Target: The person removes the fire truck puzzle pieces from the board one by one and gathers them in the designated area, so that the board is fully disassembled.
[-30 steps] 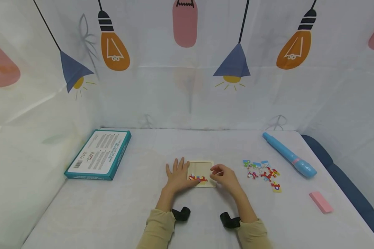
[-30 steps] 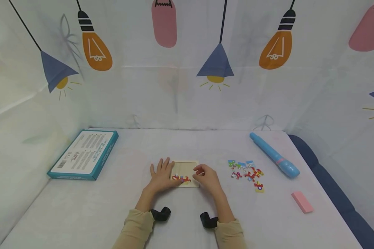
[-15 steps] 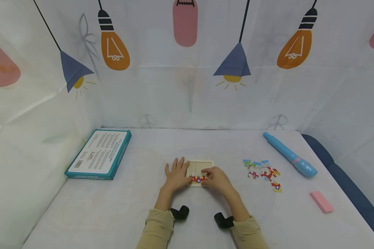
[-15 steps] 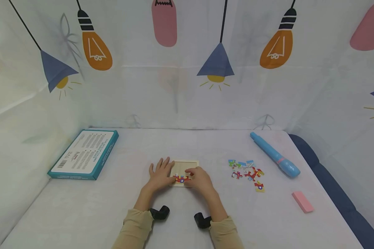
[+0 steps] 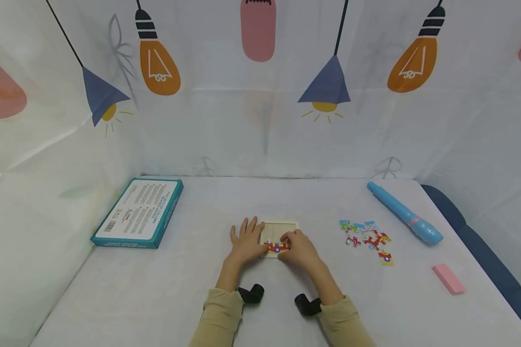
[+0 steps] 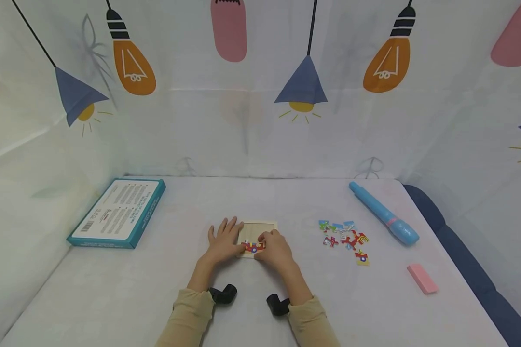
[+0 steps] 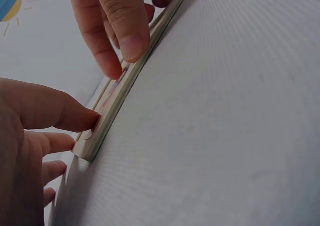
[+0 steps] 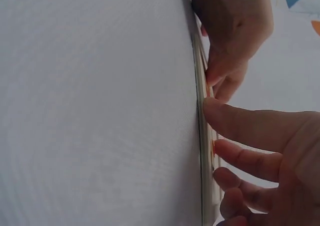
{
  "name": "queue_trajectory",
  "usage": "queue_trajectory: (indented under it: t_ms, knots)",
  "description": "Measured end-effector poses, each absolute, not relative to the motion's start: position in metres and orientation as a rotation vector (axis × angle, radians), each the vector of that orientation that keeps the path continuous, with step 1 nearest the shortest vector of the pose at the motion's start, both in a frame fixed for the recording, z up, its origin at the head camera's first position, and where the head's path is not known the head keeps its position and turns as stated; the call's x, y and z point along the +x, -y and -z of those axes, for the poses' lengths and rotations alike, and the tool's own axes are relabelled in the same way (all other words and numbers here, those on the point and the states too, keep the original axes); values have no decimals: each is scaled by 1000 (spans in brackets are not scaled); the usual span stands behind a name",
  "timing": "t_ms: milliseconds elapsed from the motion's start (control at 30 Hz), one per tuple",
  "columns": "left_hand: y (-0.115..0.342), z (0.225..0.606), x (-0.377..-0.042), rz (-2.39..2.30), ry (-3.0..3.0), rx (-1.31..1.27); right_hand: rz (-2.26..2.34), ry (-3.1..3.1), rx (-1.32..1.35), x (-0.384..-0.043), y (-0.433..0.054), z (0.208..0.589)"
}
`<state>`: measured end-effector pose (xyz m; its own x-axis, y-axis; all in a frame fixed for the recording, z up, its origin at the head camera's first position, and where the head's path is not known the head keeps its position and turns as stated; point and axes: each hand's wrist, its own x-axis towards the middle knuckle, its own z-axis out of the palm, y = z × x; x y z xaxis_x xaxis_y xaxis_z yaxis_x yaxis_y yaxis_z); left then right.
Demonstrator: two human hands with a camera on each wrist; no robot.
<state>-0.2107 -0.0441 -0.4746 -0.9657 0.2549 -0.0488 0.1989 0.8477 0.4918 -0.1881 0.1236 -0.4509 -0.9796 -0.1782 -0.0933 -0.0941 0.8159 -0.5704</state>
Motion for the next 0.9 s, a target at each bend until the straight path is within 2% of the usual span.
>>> queue_trajectory:
  t_ms: [400, 667, 900]
  knots:
    - [44, 476, -212, -743, -2913, 359, 1083, -2787, -236, -190, -127, 453]
    - [44, 477, -211, -760, -2914, 357, 1372, -2724, -109, -188, -142, 449]
    - [45, 478, -212, -762, -2911, 355, 1438, -2709, 29, -188, -173, 442]
